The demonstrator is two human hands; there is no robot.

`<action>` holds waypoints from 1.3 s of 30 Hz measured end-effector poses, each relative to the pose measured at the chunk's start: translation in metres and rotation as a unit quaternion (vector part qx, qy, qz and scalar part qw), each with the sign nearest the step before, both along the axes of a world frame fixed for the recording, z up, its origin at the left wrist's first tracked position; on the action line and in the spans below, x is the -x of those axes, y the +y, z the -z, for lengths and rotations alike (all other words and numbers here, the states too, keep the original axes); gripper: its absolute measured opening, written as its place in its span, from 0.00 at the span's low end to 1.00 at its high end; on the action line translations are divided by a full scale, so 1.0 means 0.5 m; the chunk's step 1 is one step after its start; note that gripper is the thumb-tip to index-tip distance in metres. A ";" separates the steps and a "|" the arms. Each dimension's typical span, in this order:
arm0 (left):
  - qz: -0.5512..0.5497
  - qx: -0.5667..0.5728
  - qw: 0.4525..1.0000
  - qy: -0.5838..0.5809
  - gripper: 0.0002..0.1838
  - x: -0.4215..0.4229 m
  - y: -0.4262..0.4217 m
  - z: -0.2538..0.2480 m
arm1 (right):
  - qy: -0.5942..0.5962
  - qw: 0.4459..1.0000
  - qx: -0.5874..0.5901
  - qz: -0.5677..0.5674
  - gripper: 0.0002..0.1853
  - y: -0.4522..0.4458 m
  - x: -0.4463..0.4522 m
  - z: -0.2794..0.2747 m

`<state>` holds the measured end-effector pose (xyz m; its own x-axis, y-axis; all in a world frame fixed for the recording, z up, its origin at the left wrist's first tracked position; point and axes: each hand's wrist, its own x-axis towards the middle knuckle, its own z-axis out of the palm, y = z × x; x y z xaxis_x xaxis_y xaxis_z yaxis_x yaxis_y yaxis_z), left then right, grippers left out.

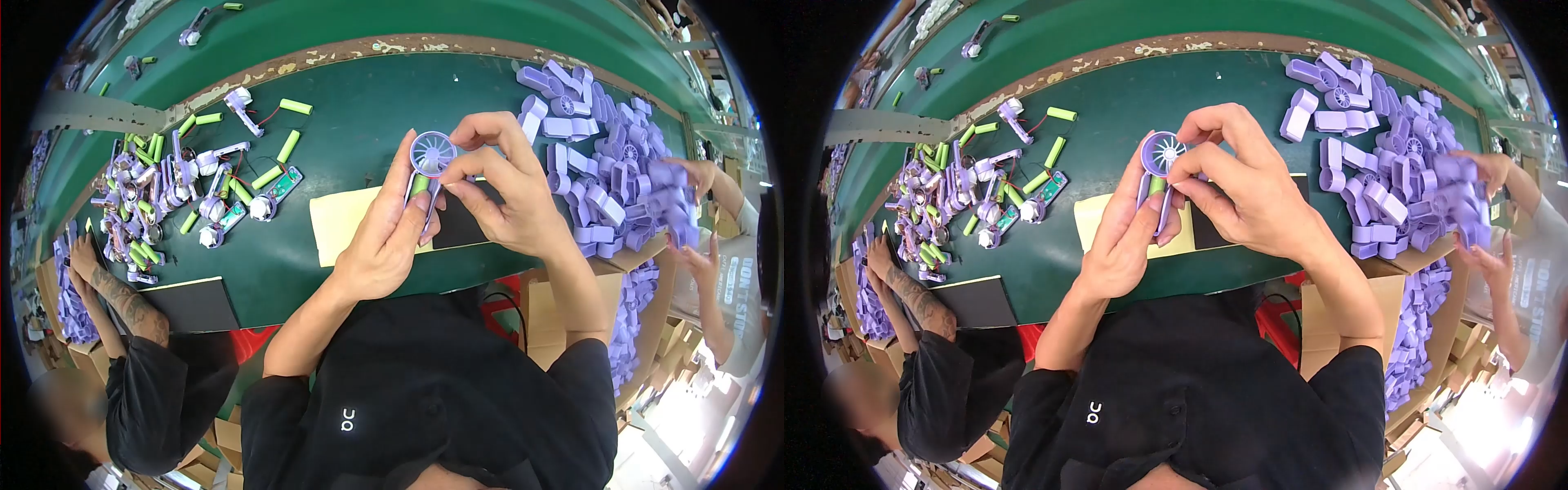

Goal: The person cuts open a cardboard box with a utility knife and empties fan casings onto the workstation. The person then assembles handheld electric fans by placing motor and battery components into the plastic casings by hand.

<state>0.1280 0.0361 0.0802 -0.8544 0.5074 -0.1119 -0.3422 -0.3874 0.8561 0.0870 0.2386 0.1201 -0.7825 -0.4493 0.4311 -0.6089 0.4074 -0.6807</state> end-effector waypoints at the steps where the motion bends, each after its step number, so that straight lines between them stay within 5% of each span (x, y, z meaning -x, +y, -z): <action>1: 0.002 -0.014 1.000 -0.011 0.41 0.003 -0.001 0.001 | -0.017 1.000 0.003 0.006 0.12 -0.003 -0.003 -0.005; 5: 0.002 -0.026 0.999 -0.022 0.42 0.002 -0.009 0.018 | -0.094 0.994 -0.030 0.039 0.08 -0.004 -0.011 -0.022; 11: -0.010 0.148 0.982 0.117 0.42 -0.013 0.000 0.006 | -0.136 0.987 -0.013 0.086 0.09 -0.015 -0.021 -0.021; 18: -0.150 0.101 0.974 0.135 0.36 0.027 -0.003 0.071 | -0.101 0.975 -0.020 0.196 0.19 0.026 -0.034 0.026; 22: -0.167 0.086 0.975 0.119 0.38 0.030 -0.023 0.161 | -0.168 0.968 -0.083 0.165 0.15 0.020 -0.103 0.133; 26: -0.188 0.107 0.968 0.125 0.38 0.012 -0.006 0.171 | -0.098 0.975 -0.120 0.162 0.18 -0.016 -0.115 0.192; 35: -0.193 0.108 0.967 0.123 0.38 0.016 -0.011 0.196 | -0.058 0.976 -0.143 0.156 0.22 -0.047 -0.107 0.180; 39: -0.202 0.127 0.963 0.127 0.38 0.011 -0.020 0.205 | -0.027 0.957 -0.285 0.050 0.26 -0.042 -0.086 0.173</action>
